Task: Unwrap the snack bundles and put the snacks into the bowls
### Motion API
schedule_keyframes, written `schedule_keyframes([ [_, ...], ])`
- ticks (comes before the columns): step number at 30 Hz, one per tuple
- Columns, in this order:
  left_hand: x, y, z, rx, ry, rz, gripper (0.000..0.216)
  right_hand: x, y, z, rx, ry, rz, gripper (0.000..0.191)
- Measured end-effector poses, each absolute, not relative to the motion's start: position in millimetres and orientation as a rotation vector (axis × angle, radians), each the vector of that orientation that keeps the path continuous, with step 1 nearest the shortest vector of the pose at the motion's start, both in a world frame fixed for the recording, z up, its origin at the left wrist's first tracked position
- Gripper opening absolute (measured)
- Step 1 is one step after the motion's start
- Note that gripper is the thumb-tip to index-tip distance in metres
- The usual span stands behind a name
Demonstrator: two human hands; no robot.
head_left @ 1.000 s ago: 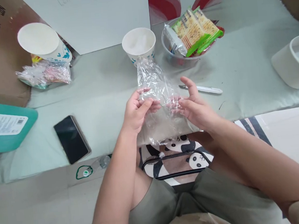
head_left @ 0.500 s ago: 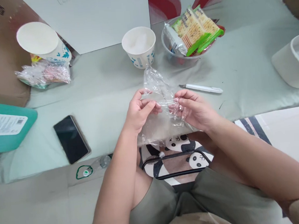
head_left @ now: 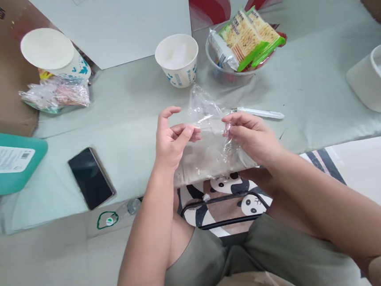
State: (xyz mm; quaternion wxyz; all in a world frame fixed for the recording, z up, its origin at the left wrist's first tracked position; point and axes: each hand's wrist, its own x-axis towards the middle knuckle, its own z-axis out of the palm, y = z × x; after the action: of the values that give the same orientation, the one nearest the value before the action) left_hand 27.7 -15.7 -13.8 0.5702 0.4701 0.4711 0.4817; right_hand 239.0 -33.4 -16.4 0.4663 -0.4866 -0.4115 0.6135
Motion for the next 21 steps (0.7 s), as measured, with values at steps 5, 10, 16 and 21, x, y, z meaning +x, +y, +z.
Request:
schedule_keyframes([
  [5,27.7,-16.8,-17.3,1.233,1.083,1.181,0.029,246.8,-32.0,-14.3,-1.275,-1.118,1.385,0.031],
  [10,26.8,-14.2,-23.4,1.352,1.159,1.116,0.033,247.6,-33.8,-13.1,-1.379,-1.412,1.186,0.057],
  [16,23.6,-8.6,-28.8,1.509,1.333,1.149,0.021,246.8,-29.9,-24.7,-1.474,-1.636,0.928,0.019],
  [21,22.2,-8.5,-28.9,1.634,1.373,1.2,0.005,248.5,-32.8,-28.5,-1.493,-1.755,0.51,0.02],
])
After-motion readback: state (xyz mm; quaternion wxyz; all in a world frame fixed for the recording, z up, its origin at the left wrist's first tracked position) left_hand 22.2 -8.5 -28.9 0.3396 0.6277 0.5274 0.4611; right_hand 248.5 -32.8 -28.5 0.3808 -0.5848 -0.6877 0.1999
